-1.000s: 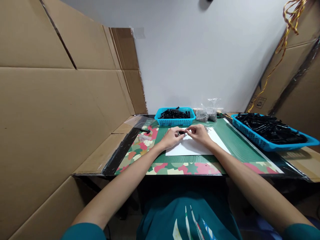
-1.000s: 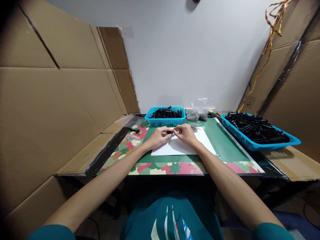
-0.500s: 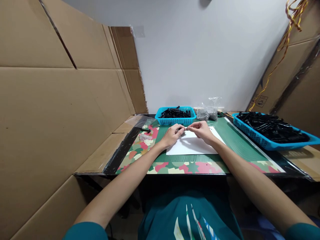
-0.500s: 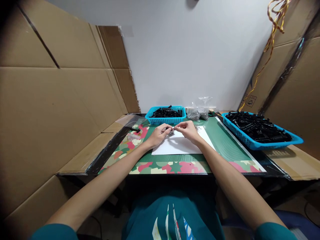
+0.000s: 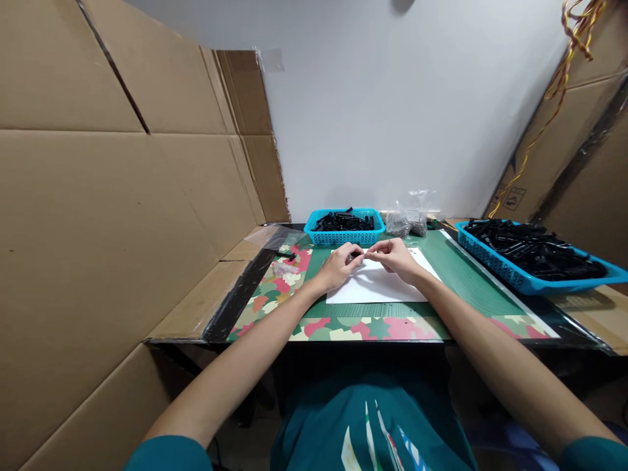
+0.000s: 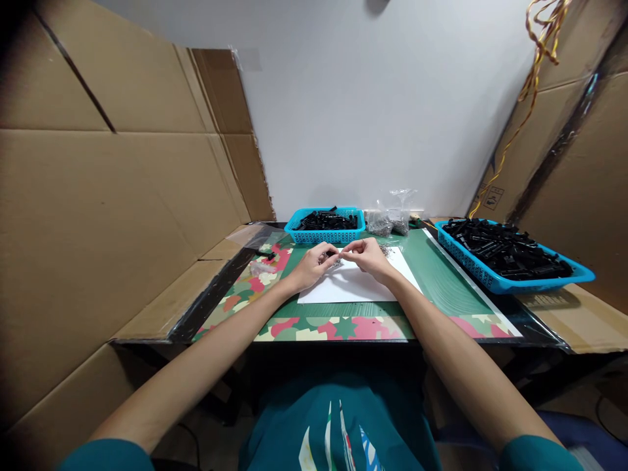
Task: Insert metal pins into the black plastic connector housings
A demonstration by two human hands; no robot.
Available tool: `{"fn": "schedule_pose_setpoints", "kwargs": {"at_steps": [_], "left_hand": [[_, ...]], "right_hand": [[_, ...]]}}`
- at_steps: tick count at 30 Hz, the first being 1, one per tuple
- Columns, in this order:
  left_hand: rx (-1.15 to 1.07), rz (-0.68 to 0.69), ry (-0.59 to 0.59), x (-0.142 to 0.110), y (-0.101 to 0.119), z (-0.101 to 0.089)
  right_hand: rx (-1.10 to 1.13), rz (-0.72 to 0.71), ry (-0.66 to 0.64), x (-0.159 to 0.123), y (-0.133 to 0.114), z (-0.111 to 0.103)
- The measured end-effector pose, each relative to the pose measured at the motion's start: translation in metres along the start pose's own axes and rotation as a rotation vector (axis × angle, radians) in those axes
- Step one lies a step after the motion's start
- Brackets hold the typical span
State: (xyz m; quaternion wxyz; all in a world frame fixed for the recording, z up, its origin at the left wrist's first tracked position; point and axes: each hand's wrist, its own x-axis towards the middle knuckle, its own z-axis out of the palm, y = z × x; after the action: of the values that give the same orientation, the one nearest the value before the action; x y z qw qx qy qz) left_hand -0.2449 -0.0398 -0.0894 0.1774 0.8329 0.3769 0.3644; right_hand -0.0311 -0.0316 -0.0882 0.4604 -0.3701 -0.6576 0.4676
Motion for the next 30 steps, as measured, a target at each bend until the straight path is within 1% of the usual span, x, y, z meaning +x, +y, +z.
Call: {"fn": "schedule_pose_setpoints", "kwargs": {"at_steps": [7, 13, 19, 26, 30], "left_hand": [[0.003, 0.002, 0.007, -0.0005, -0.0011, 0.0005], [0.020, -0.006, -0.001, 0.0002, -0.0031, 0.0013], [0.004, -0.004, 0.004, -0.0001, 0.0001, -0.0007], [0.013, -0.010, 0.009, -0.0002, 0.0010, -0.0013], [-0.002, -0.014, 0.005, 0.0003, -0.0008, -0.0002]], "right_hand": [[0.080, 0.048, -0.010, -0.0012, -0.0023, 0.0007], [0.075, 0.067, -0.110, -0.0001, 0.0038, -0.0042], [0.101, 0.095, -0.146, -0.0002, 0.0046, -0.0062], [0.181, 0.206, -0.253, -0.0021, 0.0023, -0.0068], [0.203, 0.243, -0.259, -0.0033, -0.0012, -0.0067]]}}
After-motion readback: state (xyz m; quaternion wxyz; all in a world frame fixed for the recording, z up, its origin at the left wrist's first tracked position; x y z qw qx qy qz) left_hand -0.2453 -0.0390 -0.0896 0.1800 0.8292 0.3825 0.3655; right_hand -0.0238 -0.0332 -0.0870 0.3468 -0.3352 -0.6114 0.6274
